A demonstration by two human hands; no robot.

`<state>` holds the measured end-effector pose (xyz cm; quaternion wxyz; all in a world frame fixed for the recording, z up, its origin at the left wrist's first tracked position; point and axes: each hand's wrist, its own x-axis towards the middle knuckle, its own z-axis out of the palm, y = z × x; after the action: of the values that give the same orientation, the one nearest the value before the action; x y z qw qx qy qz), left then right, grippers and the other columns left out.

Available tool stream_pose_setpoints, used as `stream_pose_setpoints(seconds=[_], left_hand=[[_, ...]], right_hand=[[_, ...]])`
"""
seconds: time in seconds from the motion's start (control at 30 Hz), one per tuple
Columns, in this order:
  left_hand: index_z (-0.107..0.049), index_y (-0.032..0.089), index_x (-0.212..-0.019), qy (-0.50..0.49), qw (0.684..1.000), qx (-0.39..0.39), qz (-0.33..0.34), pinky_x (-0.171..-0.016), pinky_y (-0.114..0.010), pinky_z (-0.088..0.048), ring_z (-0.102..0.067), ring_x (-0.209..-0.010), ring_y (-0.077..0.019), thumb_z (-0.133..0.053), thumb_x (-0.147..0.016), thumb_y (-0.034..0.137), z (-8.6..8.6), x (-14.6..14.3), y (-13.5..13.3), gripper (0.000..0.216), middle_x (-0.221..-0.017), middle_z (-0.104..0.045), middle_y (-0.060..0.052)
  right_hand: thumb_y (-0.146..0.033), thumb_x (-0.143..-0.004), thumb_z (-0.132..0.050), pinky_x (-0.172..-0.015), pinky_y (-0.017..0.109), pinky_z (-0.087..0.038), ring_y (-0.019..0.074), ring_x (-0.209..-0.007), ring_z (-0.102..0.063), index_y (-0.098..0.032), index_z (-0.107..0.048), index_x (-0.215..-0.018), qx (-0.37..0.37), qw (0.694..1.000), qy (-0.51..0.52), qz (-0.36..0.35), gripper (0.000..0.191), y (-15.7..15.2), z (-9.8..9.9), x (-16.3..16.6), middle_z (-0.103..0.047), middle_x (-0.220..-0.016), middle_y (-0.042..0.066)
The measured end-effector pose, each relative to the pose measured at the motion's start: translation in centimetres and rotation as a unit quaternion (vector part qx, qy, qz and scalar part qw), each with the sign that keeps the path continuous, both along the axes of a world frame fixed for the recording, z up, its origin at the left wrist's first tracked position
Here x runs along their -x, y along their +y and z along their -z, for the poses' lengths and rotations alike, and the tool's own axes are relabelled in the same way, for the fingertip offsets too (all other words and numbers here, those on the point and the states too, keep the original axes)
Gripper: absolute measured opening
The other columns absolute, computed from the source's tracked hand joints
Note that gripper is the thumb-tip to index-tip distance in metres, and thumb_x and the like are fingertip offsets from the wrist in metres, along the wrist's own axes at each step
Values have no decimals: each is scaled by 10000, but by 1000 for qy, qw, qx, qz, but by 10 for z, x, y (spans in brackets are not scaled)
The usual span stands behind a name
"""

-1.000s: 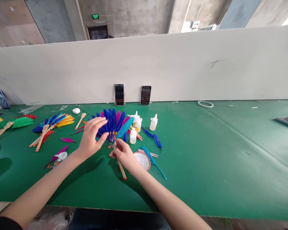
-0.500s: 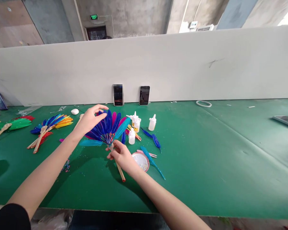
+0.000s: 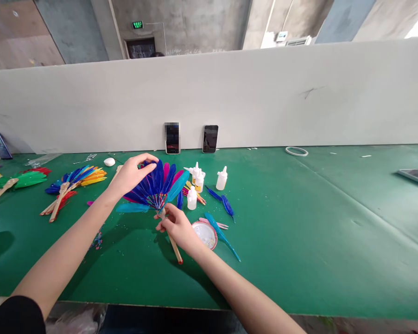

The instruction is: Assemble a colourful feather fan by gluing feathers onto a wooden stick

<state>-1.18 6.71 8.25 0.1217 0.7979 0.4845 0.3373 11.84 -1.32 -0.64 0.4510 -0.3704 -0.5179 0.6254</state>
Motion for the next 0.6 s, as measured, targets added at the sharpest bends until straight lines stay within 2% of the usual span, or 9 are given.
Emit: stream_pose_setpoints(seconds=[0.2, 0.3, 0.43, 0.5, 0.6], left_hand=[[-596, 194, -838, -1, 999, -40, 37, -849, -325, -419, -560, -903, -153, -448, -775, 161, 2, 3, 4, 164, -917, -638, -8], [-579, 200, -891, 1, 992, -123, 17, -874, -344, -407, -544, -942, -156, -436, -791, 161, 4, 3, 3, 179, -953, -621, -23], [-574, 203, -931, 43, 959, -280, -27, -897, -379, -386, -528, -967, -173, -410, -817, 181, 11, -1, -11, 200, -969, -608, -50], [-592, 200, -905, 94, 939, -332, -2, -943, -401, -347, -538, -959, -177, -416, -813, 184, 19, -4, -22, 198, -930, -625, -46], [-606, 211, -926, 169, 917, -360, 30, -950, -409, -345, -547, -983, -187, -409, -808, 177, 36, -5, -39, 232, -959, -644, -41]], right_hand=[[-150, -657, -463, -577, 238, -424, 76, -575, -534, -188, -476, -740, 3, 1000, 4, -2, 92, 0, 1, -1, -582, -791, -9], [-149, -655, -464, -575, 237, -422, 77, -576, -537, -189, -466, -726, 4, 1000, 7, -1, 82, 0, 0, 0, -582, -782, -11], [-140, -649, -454, -574, 238, -421, 76, -569, -533, -186, -462, -718, 4, 1000, 6, 4, 83, 0, 0, 0, -575, -776, -13], [-136, -648, -447, -573, 239, -421, 78, -566, -530, -188, -459, -714, 2, 1000, 5, 7, 84, 0, -1, 0, -565, -741, -21], [-126, -646, -430, -575, 241, -423, 88, -566, -526, -195, -454, -703, -6, 1000, 8, 11, 92, 0, 0, 0, -527, -646, -43]])
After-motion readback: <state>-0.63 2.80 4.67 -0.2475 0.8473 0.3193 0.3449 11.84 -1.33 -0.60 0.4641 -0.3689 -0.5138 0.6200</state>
